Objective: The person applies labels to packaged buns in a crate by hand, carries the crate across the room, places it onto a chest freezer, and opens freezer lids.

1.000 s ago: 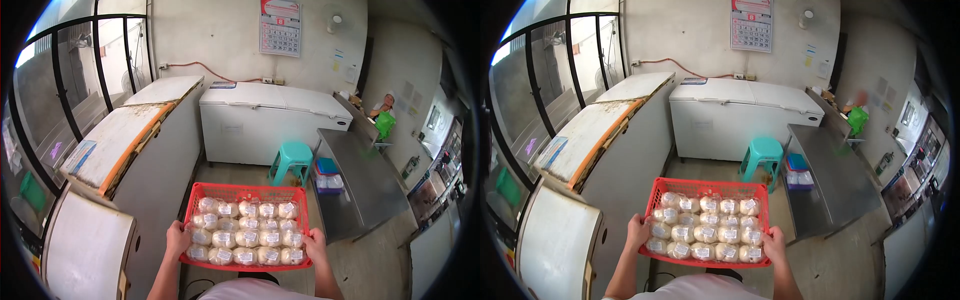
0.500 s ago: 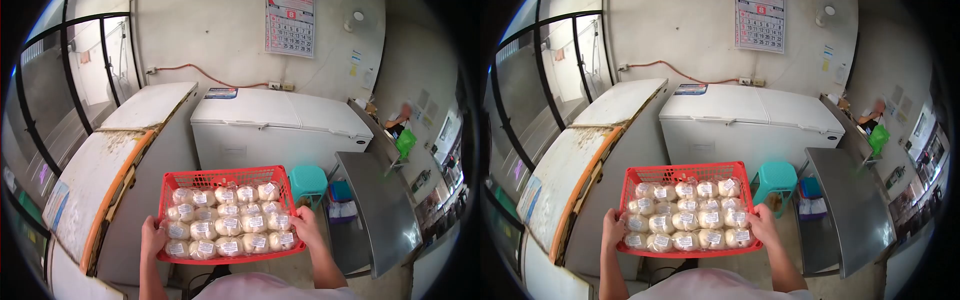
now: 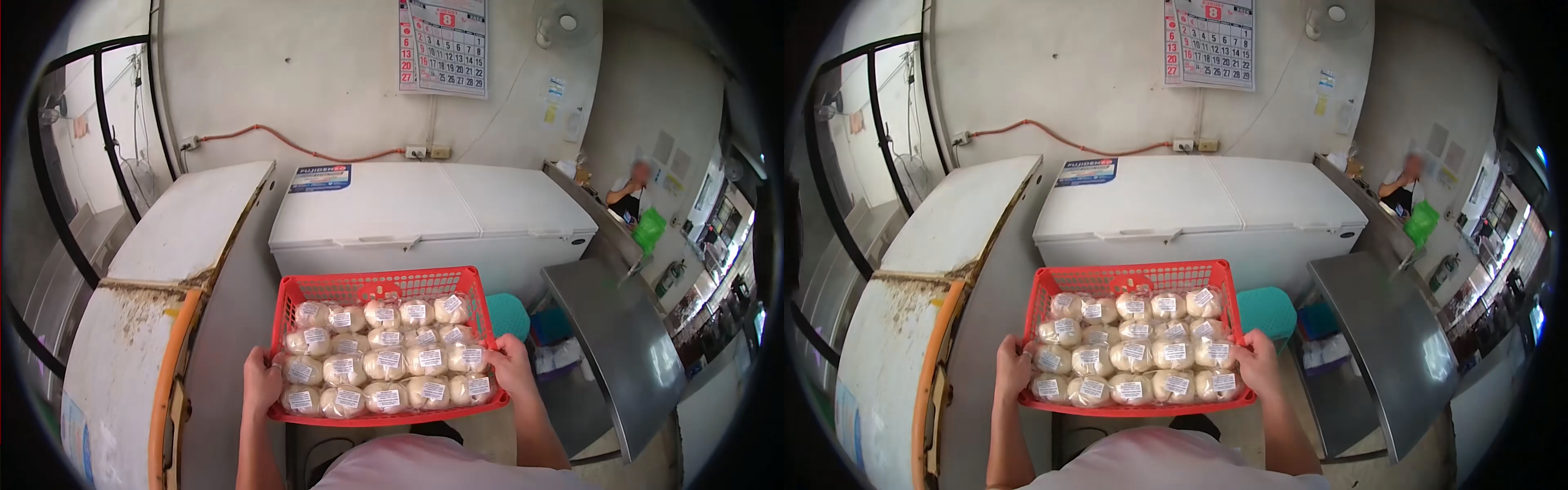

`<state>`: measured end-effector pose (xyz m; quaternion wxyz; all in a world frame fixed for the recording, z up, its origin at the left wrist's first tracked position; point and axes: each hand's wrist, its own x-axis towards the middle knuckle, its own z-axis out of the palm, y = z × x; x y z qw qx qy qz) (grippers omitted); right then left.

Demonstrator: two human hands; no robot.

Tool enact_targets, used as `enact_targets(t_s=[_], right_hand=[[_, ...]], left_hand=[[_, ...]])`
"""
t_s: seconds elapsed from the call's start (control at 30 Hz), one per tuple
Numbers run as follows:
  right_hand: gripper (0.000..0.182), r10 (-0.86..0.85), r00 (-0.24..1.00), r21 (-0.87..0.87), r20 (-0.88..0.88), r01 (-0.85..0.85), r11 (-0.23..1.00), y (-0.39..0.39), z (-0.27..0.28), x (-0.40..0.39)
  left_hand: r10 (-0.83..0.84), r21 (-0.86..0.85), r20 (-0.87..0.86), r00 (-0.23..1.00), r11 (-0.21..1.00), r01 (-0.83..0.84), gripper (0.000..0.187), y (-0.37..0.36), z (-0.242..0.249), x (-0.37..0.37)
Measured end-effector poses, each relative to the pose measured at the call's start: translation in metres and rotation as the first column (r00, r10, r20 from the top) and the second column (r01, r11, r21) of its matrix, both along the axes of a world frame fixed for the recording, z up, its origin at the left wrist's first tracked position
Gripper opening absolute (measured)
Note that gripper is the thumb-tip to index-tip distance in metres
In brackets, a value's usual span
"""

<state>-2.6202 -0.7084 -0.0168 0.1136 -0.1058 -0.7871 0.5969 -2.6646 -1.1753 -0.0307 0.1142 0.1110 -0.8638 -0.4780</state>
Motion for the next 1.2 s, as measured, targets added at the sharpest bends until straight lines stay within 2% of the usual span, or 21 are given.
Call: enact_targets(t_s=[0.07, 0.2, 0.37, 0.47, 0.63, 0.8, 0.83, 0.9, 0.93, 0.97, 1.07, 1.2], right_hand=[[0.012, -0.014, 1.000, 0.023, -0.004, 0.014, 1.000, 0.016, 0.009, -0.023], [0.012, -0.042, 0.997, -0.016, -0.071, 0.041, 0.999, 0.053, -0.020, -0.110], [0.010, -0.002, 0.995, -0.017, -0.103, 0.000, 1.000, 0.122, -0.029, -0.222], [0.009, 0.043, 0.997, -0.014, -0.061, -0.044, 0.999, 0.151, -0.029, -0.288], [0.009, 0.095, 0.995, -0.017, 0.020, -0.094, 0.995, 0.161, -0.010, -0.378], [0.008, 0.163, 0.986, 0.018, -0.033, -0.162, 0.987, 0.170, -0.052, -0.470], [0.007, 0.164, 0.986, 0.030, -0.022, -0.163, 0.986, 0.170, -0.062, -0.482], [0.008, 0.150, 0.987, 0.054, 0.064, -0.153, 0.987, 0.167, -0.068, -0.501], [0.008, 0.149, 0.987, 0.043, 0.062, -0.152, 0.987, 0.163, -0.065, -0.512], [0.009, 0.133, 0.989, 0.036, 0.058, -0.135, 0.990, 0.154, -0.061, -0.515], [0.009, 0.088, 0.996, 0.026, 0.034, -0.089, 0.996, 0.147, -0.066, -0.528], [0.010, -0.006, 0.999, -0.051, 0.033, 0.008, 0.999, 0.155, -0.069, -0.554]], left_hand=[[-0.013, -0.005, -0.023, 1.000, 1.000, 0.013, 0.024, 0.014, -0.004, -0.032], [-0.041, 0.024, -0.073, 0.996, 0.999, 0.042, 0.022, 0.050, -0.015, -0.134], [-0.007, -0.040, -0.023, 1.000, 0.999, 0.006, 0.019, 0.115, -0.021, -0.229], [0.045, 0.024, 0.025, 0.999, 0.999, -0.046, 0.022, 0.140, -0.036, -0.288], [0.126, 0.006, 0.024, 0.992, 0.992, -0.126, 0.025, 0.154, -0.042, -0.334], [0.206, 0.000, 0.107, 0.973, 0.978, -0.207, 0.026, 0.158, -0.054, -0.387], [0.205, 0.042, 0.132, 0.970, 0.976, -0.212, 0.027, 0.161, -0.048, -0.392], [0.209, -0.005, 0.100, 0.973, 0.978, -0.210, 0.026, 0.153, -0.056, -0.411], [0.210, -0.027, 0.087, 0.974, 0.978, -0.208, 0.025, 0.150, -0.059, -0.421], [0.208, 0.048, 0.100, 0.973, 0.976, -0.213, 0.022, 0.143, -0.064, -0.433], [0.183, 0.034, 0.087, 0.979, 0.982, -0.186, 0.022, 0.134, -0.067, -0.468], [0.038, -0.033, 0.067, 0.997, 0.999, -0.036, 0.023, 0.131, -0.070, -0.548]])
